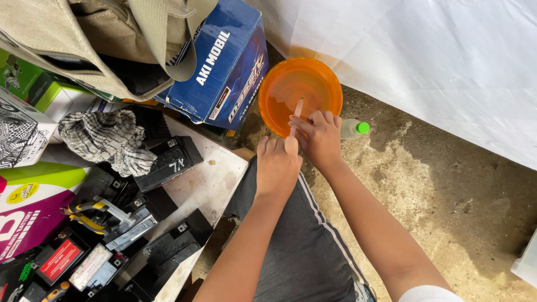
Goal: Refilling battery cells with liquid using a syringe from an orange bowl.
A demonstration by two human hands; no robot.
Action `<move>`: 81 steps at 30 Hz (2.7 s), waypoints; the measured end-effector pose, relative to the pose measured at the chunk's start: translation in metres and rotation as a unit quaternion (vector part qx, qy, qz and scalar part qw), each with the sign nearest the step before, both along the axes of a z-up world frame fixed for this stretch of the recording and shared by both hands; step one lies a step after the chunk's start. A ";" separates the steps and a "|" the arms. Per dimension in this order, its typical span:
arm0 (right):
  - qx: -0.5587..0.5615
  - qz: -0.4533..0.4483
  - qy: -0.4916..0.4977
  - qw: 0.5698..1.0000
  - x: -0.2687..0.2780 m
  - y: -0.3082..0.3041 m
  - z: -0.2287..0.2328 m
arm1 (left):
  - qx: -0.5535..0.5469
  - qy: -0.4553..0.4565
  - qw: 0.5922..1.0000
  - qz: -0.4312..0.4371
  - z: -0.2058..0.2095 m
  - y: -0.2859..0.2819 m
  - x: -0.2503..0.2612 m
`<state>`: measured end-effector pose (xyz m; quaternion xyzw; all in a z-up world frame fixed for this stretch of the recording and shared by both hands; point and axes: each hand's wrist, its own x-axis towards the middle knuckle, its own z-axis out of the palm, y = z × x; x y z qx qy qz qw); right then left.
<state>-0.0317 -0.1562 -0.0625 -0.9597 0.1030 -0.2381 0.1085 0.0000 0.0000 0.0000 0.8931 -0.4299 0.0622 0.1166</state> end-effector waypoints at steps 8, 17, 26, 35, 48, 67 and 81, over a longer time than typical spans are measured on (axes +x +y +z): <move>0.009 -0.007 0.000 1.000 -0.002 0.002 -0.004 | -0.006 0.004 1.000 0.003 0.009 0.000 0.000; 0.003 -0.018 -0.011 1.000 0.000 0.004 -0.004 | -0.008 0.003 1.000 0.000 0.005 0.000 0.001; -0.003 -0.020 -0.020 1.000 0.000 0.005 -0.002 | -0.004 -0.003 1.000 0.004 0.009 -0.001 0.001; -0.008 -0.019 -0.020 1.000 0.000 0.006 0.001 | -0.007 -0.001 1.000 0.007 0.012 -0.001 0.001; -0.006 -0.015 -0.024 1.000 -0.002 0.007 -0.001 | -0.001 0.000 1.000 0.013 0.008 0.000 0.000; -0.010 -0.018 -0.026 0.999 -0.002 0.008 0.001 | 0.003 -0.001 1.000 0.017 0.010 0.000 0.000; -0.013 -0.019 -0.031 0.999 -0.001 0.009 0.001 | 0.007 -0.005 1.000 0.015 0.009 0.000 0.001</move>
